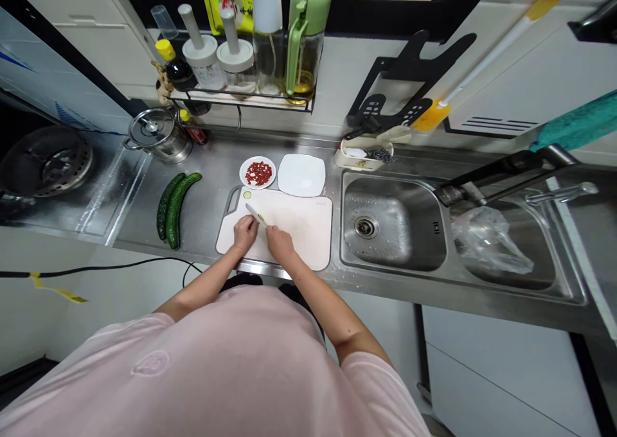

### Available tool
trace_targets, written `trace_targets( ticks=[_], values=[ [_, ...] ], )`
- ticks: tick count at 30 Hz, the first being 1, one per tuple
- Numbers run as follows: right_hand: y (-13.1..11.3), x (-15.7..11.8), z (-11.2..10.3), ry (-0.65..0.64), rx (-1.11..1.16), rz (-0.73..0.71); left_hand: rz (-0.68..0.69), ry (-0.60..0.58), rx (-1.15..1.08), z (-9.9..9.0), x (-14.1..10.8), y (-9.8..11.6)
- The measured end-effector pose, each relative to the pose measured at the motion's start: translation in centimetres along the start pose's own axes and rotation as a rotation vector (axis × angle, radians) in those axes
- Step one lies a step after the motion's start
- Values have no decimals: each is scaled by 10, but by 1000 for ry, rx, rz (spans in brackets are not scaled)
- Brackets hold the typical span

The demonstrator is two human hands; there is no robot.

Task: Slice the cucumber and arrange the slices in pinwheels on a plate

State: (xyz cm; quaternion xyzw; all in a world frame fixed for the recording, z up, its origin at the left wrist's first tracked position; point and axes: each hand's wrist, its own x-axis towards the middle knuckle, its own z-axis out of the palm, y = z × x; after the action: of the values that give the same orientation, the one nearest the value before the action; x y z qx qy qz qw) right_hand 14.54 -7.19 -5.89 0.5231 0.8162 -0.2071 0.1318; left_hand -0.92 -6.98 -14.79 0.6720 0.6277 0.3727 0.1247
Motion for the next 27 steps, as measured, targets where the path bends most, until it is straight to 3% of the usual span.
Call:
trace_targets(
  ticks=[10, 27],
  values=[
    [4, -11, 2, -8, 35, -2, -10, -7, -14, -1, 0, 1],
    [-6, 11, -2, -4, 48, 9, -4, -21, -4, -1, 0, 0]
  ],
)
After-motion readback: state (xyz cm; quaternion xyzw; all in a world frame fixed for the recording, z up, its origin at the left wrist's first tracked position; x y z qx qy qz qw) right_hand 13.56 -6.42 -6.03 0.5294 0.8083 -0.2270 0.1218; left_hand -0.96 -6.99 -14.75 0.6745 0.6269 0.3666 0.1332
